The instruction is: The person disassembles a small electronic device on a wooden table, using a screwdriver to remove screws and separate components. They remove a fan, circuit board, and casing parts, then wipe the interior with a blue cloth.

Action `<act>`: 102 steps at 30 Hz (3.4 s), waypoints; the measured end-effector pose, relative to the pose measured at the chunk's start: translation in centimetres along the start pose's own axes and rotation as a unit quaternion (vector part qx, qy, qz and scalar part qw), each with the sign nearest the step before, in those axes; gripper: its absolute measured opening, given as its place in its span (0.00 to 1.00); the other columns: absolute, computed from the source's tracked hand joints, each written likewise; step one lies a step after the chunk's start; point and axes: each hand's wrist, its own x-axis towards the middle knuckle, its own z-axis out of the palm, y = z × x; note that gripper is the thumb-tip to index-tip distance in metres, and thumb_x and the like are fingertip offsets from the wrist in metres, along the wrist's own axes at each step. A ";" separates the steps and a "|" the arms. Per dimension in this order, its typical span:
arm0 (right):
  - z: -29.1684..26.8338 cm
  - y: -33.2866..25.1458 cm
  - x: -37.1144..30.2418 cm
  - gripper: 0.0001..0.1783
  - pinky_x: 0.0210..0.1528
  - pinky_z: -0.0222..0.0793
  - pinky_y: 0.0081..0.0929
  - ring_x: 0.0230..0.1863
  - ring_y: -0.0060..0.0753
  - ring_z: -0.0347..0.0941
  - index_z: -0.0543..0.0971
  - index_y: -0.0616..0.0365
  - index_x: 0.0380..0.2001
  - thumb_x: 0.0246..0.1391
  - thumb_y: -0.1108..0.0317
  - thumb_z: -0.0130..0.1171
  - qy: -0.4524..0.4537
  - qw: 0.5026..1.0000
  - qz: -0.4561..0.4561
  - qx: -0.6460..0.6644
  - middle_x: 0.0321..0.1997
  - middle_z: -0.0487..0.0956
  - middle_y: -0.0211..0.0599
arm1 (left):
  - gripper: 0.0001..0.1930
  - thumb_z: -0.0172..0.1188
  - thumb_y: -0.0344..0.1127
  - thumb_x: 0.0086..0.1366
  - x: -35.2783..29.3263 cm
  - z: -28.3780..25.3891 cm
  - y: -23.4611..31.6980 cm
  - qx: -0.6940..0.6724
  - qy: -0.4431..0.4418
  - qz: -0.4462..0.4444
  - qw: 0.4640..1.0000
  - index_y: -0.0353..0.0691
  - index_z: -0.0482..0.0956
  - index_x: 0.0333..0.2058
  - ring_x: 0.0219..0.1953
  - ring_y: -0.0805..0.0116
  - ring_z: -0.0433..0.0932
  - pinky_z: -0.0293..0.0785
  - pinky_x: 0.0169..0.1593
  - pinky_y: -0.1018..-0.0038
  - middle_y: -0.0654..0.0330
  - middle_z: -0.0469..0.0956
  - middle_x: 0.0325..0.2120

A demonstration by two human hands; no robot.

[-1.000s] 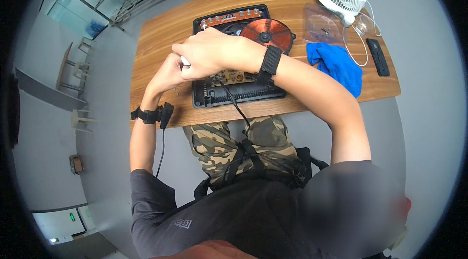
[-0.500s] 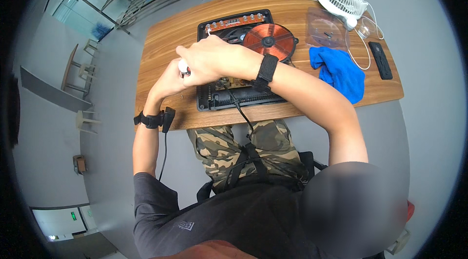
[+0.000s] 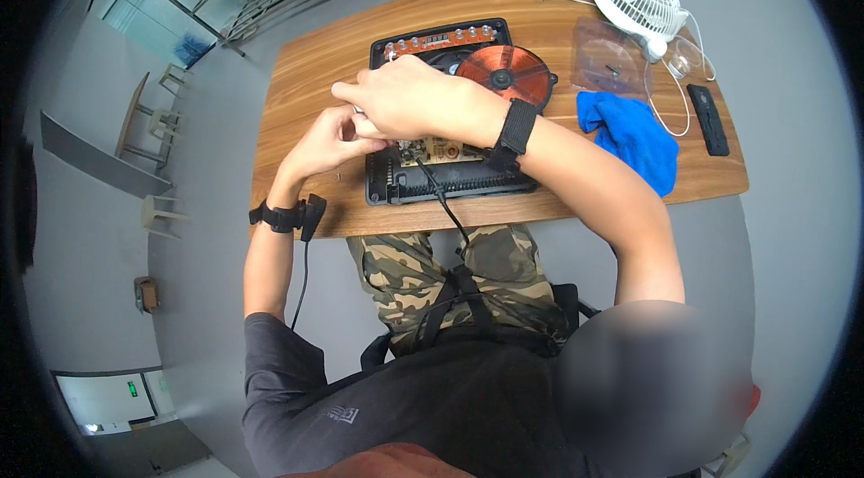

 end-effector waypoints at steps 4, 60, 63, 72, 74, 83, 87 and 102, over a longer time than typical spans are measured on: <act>0.6 0.3 -0.1 0.20 0.30 0.74 0.44 0.30 0.51 0.81 0.75 0.58 0.42 0.64 0.51 0.53 0.058 0.998 -0.036 0.005 0.30 0.80 0.49 | 0.12 0.72 0.35 0.58 -0.3 -0.6 -0.9 0.032 0.027 -0.012 0.999 0.33 0.80 0.31 0.23 0.80 0.64 0.63 0.28 0.77 0.68 0.71 0.19; -0.3 -2.1 1.1 0.26 0.32 0.77 0.42 0.31 0.49 0.82 0.76 0.63 0.37 0.54 0.46 0.62 -0.045 0.989 0.123 -0.066 0.30 0.83 0.48 | 0.16 0.73 0.33 0.57 -0.7 0.8 0.0 0.031 0.047 -0.005 0.998 0.33 0.81 0.41 0.35 0.74 0.79 0.75 0.42 0.74 0.60 0.83 0.32; 0.4 -1.5 0.5 0.26 0.33 0.77 0.42 0.32 0.50 0.83 0.76 0.64 0.37 0.54 0.47 0.62 0.003 0.997 0.068 -0.031 0.31 0.83 0.49 | 0.14 0.72 0.32 0.57 -0.6 1.7 1.4 0.015 0.076 0.046 0.996 0.33 0.81 0.39 0.35 0.74 0.79 0.76 0.41 0.73 0.58 0.83 0.33; 0.4 -2.2 0.5 0.31 0.31 0.78 0.44 0.31 0.53 0.82 0.74 0.64 0.41 0.52 0.43 0.66 -0.003 0.993 0.116 -0.032 0.33 0.83 0.51 | 0.15 0.73 0.32 0.54 -1.2 0.6 0.6 0.097 0.061 0.030 0.993 0.32 0.80 0.38 0.32 0.69 0.81 0.77 0.39 0.69 0.56 0.83 0.29; 0.9 -2.3 0.4 0.29 0.30 0.77 0.45 0.30 0.54 0.82 0.74 0.64 0.40 0.52 0.47 0.66 0.023 0.994 0.106 -0.018 0.32 0.83 0.52 | 0.15 0.74 0.33 0.54 -1.2 0.7 0.5 0.132 0.087 0.030 0.987 0.32 0.80 0.36 0.31 0.66 0.81 0.77 0.38 0.69 0.54 0.83 0.28; 1.9 -2.6 0.3 0.21 0.31 0.77 0.49 0.32 0.57 0.81 0.72 0.65 0.38 0.49 0.59 0.63 0.073 0.991 0.111 0.026 0.31 0.81 0.53 | 0.17 0.75 0.36 0.51 -1.2 1.4 0.9 0.193 0.138 0.022 0.971 0.32 0.81 0.36 0.35 0.57 0.85 0.78 0.40 0.66 0.49 0.84 0.31; 1.6 -2.6 0.1 0.20 0.32 0.76 0.49 0.33 0.58 0.80 0.71 0.64 0.37 0.49 0.59 0.63 0.083 0.987 0.130 0.050 0.32 0.81 0.53 | 0.17 0.75 0.34 0.52 -1.7 0.9 1.9 0.165 0.076 0.017 0.983 0.30 0.82 0.37 0.33 0.59 0.83 0.77 0.40 0.67 0.53 0.83 0.28; -0.7 -3.1 0.8 0.22 0.34 0.76 0.47 0.32 0.58 0.80 0.70 0.67 0.39 0.50 0.59 0.63 0.110 0.983 0.131 0.063 0.29 0.80 0.55 | 0.09 0.71 0.31 0.56 -1.7 1.8 -3.1 0.167 0.008 0.004 0.986 0.35 0.84 0.34 0.32 0.55 0.82 0.77 0.40 0.64 0.52 0.84 0.27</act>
